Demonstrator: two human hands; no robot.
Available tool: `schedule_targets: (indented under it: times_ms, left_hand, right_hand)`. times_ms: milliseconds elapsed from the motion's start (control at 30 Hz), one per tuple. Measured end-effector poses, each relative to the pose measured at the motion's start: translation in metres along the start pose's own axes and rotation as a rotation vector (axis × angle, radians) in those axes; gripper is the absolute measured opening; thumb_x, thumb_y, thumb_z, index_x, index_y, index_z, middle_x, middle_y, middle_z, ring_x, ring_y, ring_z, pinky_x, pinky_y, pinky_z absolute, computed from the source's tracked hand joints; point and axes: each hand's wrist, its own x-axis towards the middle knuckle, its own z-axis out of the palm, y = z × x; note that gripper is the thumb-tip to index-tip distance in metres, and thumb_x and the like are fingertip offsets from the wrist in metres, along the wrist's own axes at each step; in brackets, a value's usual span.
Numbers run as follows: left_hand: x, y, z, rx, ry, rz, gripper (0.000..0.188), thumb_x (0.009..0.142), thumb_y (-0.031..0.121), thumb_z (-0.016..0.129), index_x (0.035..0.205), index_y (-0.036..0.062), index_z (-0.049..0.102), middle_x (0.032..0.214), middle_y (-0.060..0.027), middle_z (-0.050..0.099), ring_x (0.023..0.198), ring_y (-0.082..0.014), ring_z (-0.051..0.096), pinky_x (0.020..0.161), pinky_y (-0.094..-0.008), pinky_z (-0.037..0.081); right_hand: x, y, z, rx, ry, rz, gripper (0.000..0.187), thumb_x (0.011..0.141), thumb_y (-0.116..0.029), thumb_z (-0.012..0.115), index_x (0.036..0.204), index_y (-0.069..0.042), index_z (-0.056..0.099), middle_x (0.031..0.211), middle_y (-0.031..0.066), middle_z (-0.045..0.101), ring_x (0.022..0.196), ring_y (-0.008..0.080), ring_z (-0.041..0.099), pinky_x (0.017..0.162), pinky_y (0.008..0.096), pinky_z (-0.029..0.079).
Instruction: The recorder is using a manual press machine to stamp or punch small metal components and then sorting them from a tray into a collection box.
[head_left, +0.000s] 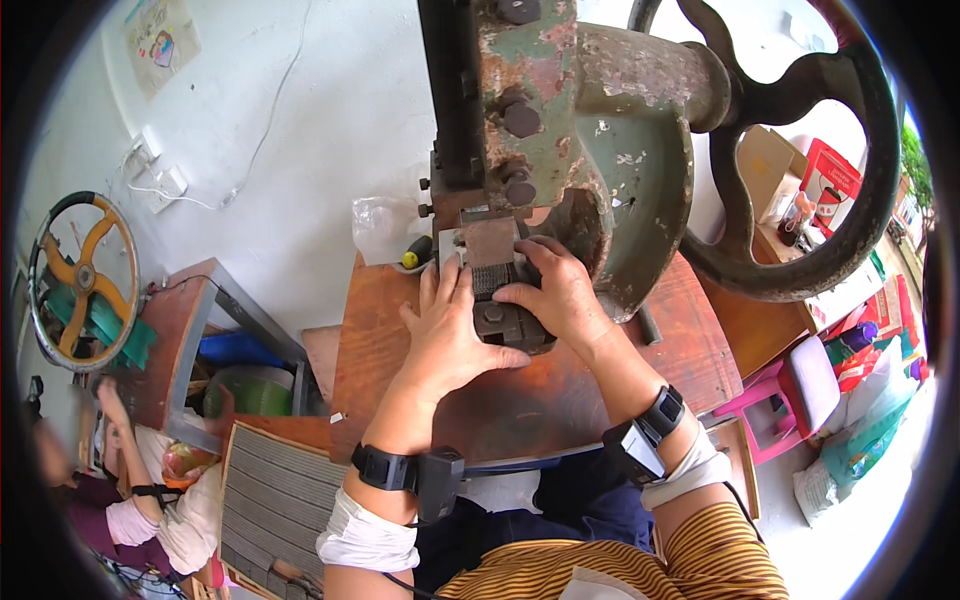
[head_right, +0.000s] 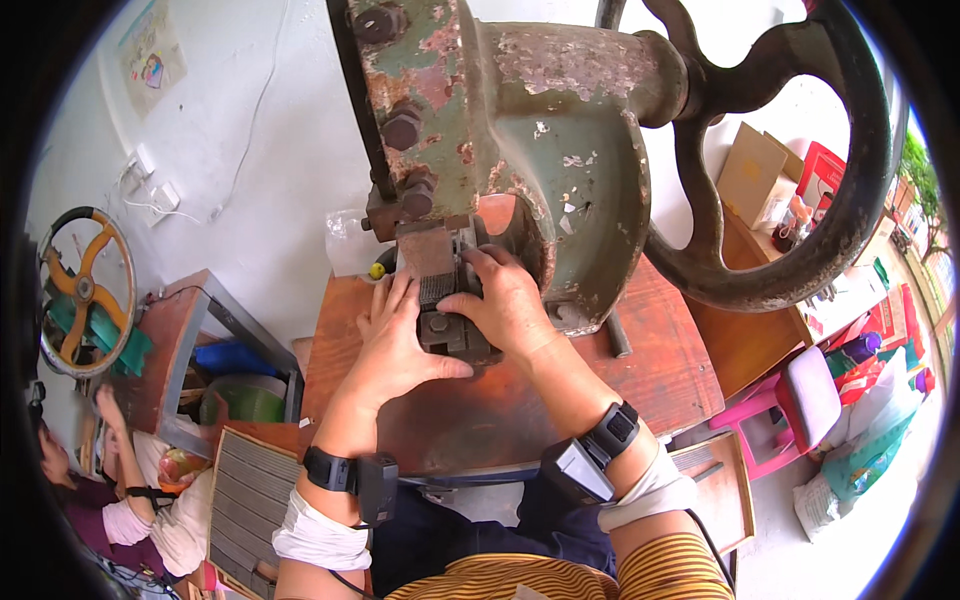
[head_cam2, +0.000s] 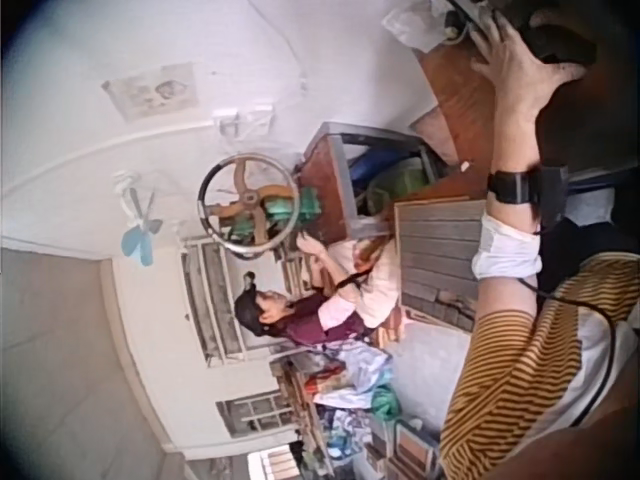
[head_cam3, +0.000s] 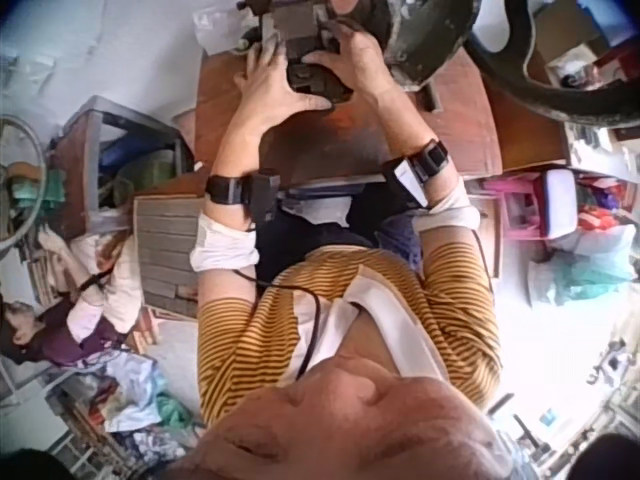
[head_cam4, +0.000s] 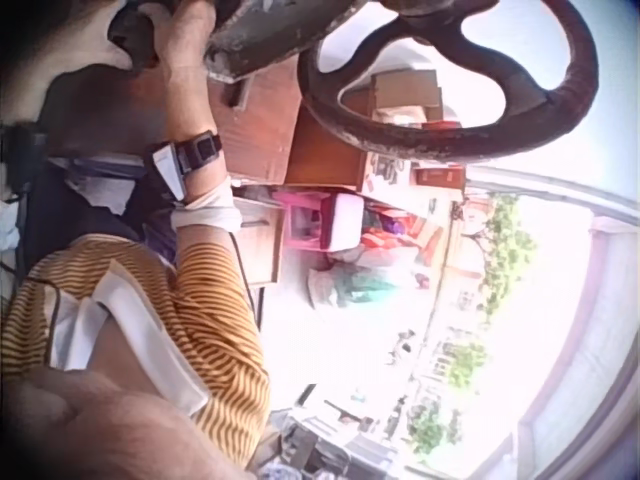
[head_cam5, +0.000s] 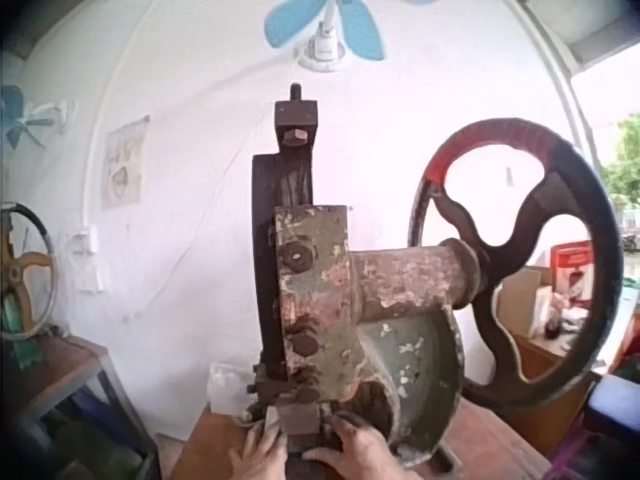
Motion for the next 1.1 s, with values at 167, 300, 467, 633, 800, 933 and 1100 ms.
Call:
schedule_targets:
  times_ms: [167,300,467,633,800,933,1100]
  left_hand:
    - [-0.001,0.013,-0.002,0.128,-0.062,-0.128,0.120,0.044,0.050,0.086,0.136,-0.0055,0.031,0.145,-0.0151,0.026,0.134,-0.0400,0.021,0.089,-0.0741,0.028]
    - [0.005,-0.017,0.003,-0.137,-0.040,-0.042,0.121,0.045,0.048,0.087,0.138,-0.0020,0.029,0.146,-0.0143,0.026,0.133,-0.0385,0.024,0.089,-0.0720,0.029]
    - [0.000,0.008,-0.003,0.079,-0.037,-0.108,0.116,0.047,0.046,0.087,0.138,0.0012,0.031,0.144,-0.0129,0.030,0.131,-0.0360,0.027,0.088,-0.0711,0.031]
    - [-0.004,0.010,-0.001,0.104,-0.012,-0.137,0.115,0.047,0.046,0.087,0.137,0.0015,0.032,0.143,-0.0125,0.030,0.130,-0.0349,0.029,0.087,-0.0707,0.032]
    - [-0.004,0.008,0.004,0.102,0.005,-0.148,0.113,0.046,0.046,0.087,0.136,0.0018,0.034,0.144,-0.0116,0.030,0.129,-0.0343,0.031,0.086,-0.0694,0.033]
    - [-0.003,0.001,0.006,-0.010,0.021,-0.099,0.114,0.047,0.046,0.087,0.137,0.0004,0.033,0.146,-0.0109,0.028,0.129,-0.0348,0.031,0.087,-0.0692,0.033]
    - [-0.004,0.012,-0.004,0.218,-0.102,-0.126,0.117,0.048,0.047,0.086,0.139,-0.0022,0.030,0.147,-0.0104,0.025,0.131,-0.0360,0.029,0.089,-0.0702,0.030]
  right_hand:
    - [0.003,-0.010,0.005,-0.117,0.025,-0.060,0.070,0.057,-0.027,0.083,0.115,0.005,0.058,0.116,0.0233,0.056,0.106,0.0379,0.055,0.092,0.0423,0.045]
    - [0.007,-0.008,-0.002,-0.030,-0.036,-0.056,0.072,0.057,-0.022,0.083,0.118,0.003,0.056,0.117,0.0207,0.055,0.105,0.0380,0.056,0.091,0.0411,0.046]
    - [0.003,-0.005,-0.002,-0.002,0.017,-0.052,0.071,0.057,-0.021,0.083,0.118,0.002,0.056,0.117,0.0191,0.055,0.105,0.0361,0.056,0.090,0.0401,0.047]
    - [0.001,-0.013,0.001,-0.121,0.044,-0.104,0.069,0.058,-0.024,0.083,0.117,0.001,0.057,0.114,0.0182,0.056,0.106,0.0340,0.056,0.087,0.0398,0.049]
    - [0.007,-0.020,0.006,-0.254,0.032,-0.028,0.067,0.057,-0.028,0.083,0.111,0.004,0.060,0.113,0.0187,0.056,0.102,0.0361,0.057,0.086,0.0398,0.049]
    - [0.004,-0.010,0.004,-0.157,0.047,-0.049,0.066,0.057,-0.024,0.084,0.112,0.003,0.059,0.115,0.0176,0.056,0.102,0.0341,0.058,0.084,0.0382,0.049]
    - [-0.007,0.000,-0.006,0.085,-0.041,-0.033,0.059,0.058,-0.009,0.081,0.112,0.002,0.060,0.114,0.0165,0.056,0.102,0.0326,0.058,0.088,0.0375,0.048]
